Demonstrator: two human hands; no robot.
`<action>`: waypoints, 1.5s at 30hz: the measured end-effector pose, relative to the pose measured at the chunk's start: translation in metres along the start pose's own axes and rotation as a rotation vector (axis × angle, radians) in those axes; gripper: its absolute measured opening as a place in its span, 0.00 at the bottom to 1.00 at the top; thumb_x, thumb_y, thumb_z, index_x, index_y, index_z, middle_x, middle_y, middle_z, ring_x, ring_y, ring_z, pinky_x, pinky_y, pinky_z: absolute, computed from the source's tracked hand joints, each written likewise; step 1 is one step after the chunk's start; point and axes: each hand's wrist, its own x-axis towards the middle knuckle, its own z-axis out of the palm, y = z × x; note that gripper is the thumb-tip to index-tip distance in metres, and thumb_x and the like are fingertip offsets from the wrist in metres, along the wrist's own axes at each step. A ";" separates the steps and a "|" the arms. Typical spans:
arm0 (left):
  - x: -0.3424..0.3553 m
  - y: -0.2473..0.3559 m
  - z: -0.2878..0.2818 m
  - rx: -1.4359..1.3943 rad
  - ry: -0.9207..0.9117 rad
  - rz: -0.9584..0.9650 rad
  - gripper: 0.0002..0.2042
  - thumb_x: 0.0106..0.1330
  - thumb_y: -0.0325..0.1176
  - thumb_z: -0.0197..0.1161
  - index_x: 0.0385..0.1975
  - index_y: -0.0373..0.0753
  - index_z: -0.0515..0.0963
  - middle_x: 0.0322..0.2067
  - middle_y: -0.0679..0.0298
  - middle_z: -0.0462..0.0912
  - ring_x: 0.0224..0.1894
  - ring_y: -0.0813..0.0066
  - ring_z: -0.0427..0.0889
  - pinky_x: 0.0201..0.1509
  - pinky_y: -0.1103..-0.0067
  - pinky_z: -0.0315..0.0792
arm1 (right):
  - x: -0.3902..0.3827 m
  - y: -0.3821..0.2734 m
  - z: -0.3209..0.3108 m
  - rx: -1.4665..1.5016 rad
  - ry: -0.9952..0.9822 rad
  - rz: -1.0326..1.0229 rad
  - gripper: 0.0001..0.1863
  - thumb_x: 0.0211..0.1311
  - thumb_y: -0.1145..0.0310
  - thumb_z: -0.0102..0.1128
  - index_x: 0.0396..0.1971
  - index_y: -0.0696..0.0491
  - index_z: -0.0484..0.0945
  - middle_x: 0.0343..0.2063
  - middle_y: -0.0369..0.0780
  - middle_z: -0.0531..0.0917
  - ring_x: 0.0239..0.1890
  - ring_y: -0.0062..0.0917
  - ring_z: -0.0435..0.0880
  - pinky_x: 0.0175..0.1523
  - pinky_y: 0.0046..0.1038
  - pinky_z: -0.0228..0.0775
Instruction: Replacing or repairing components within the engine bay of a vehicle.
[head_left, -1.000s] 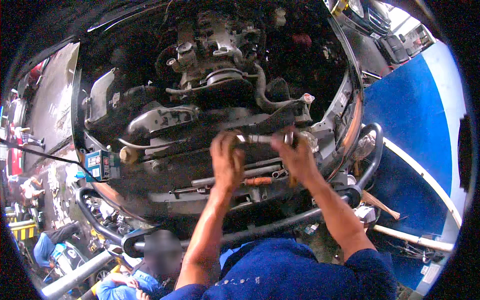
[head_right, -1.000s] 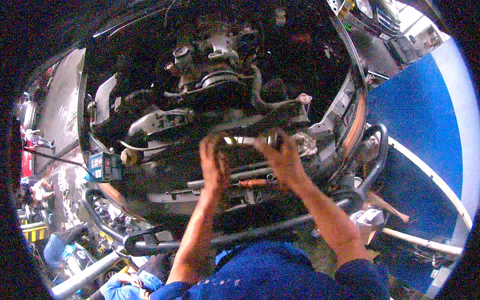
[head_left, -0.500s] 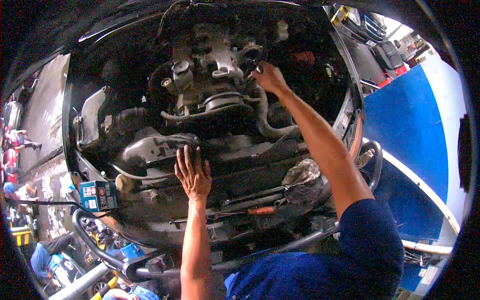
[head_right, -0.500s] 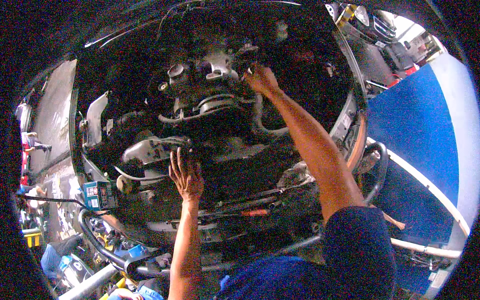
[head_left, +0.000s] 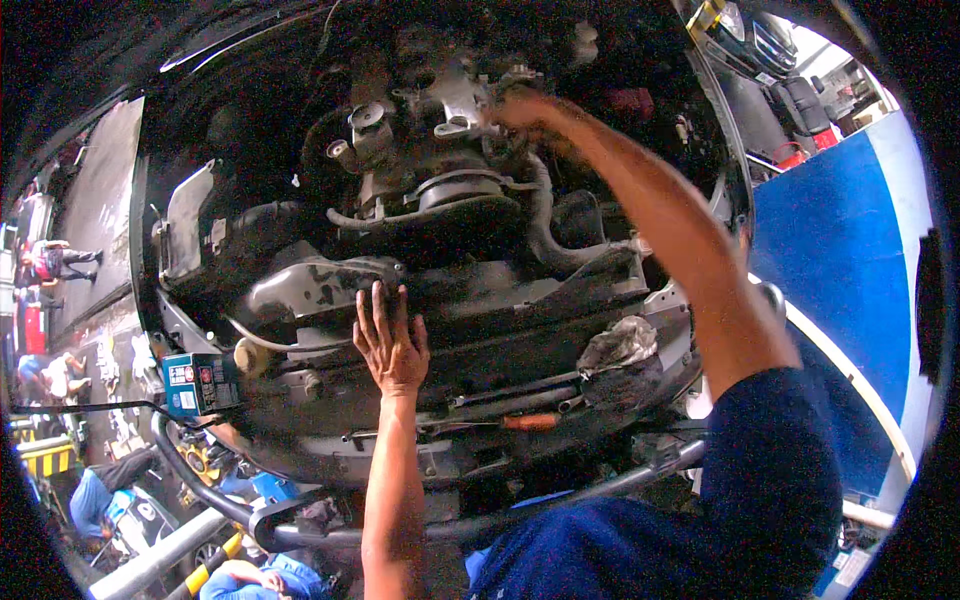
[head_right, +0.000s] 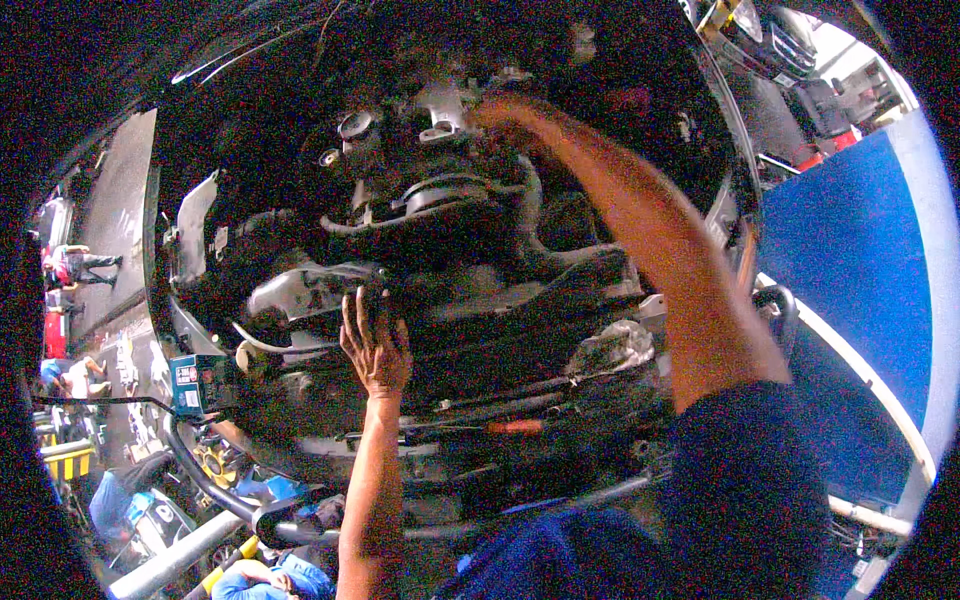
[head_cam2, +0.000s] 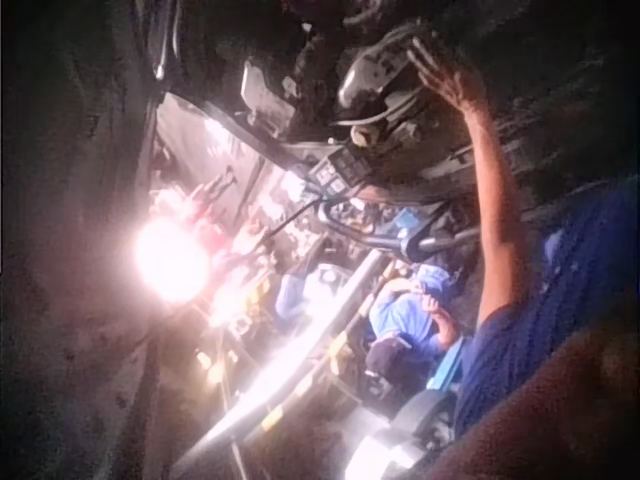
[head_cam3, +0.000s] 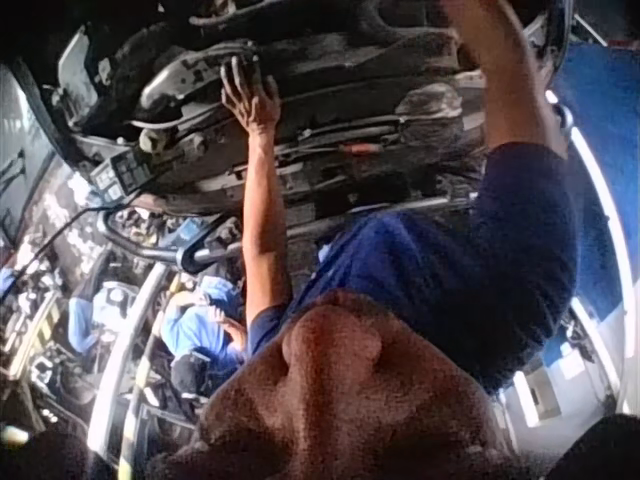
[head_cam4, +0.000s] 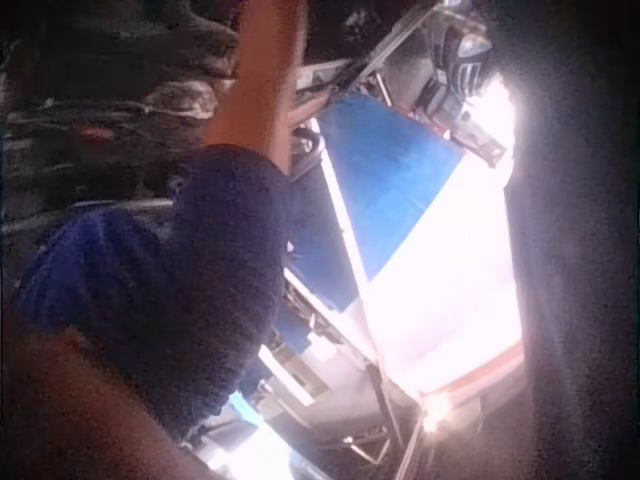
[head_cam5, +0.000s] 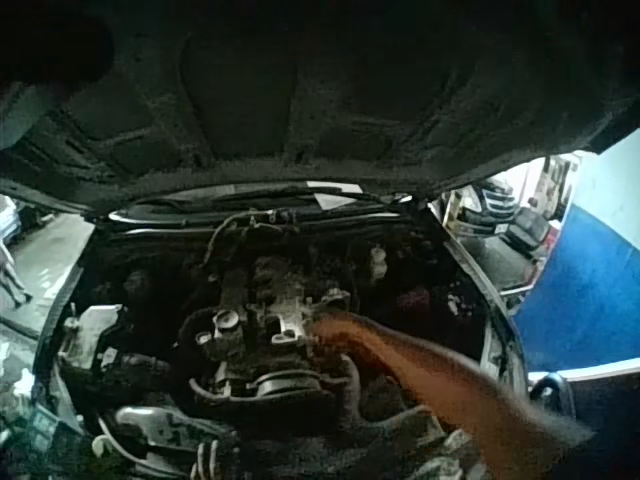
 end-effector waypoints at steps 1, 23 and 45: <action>0.000 0.000 0.000 0.020 -0.023 -0.007 0.24 0.71 0.43 0.56 0.67 0.51 0.69 0.72 0.58 0.59 0.75 0.51 0.55 0.70 0.58 0.55 | -0.008 -0.003 -0.005 -0.234 0.026 -0.181 0.28 0.59 0.45 0.65 0.48 0.53 0.83 0.40 0.46 0.85 0.44 0.38 0.84 0.49 0.43 0.76; 0.002 0.003 -0.001 0.014 -0.121 -0.018 0.23 0.72 0.40 0.54 0.66 0.48 0.70 0.72 0.55 0.59 0.74 0.48 0.54 0.70 0.58 0.54 | 0.082 0.045 -0.010 0.193 0.399 0.020 0.31 0.57 0.42 0.61 0.40 0.58 0.85 0.40 0.49 0.87 0.44 0.43 0.85 0.52 0.45 0.76; 0.001 0.003 0.002 0.020 -0.077 0.015 0.22 0.72 0.41 0.52 0.64 0.48 0.72 0.71 0.55 0.61 0.73 0.45 0.56 0.70 0.56 0.55 | 0.136 0.085 -0.097 -0.155 0.566 0.041 0.22 0.61 0.50 0.58 0.45 0.51 0.85 0.45 0.47 0.86 0.50 0.44 0.84 0.58 0.43 0.74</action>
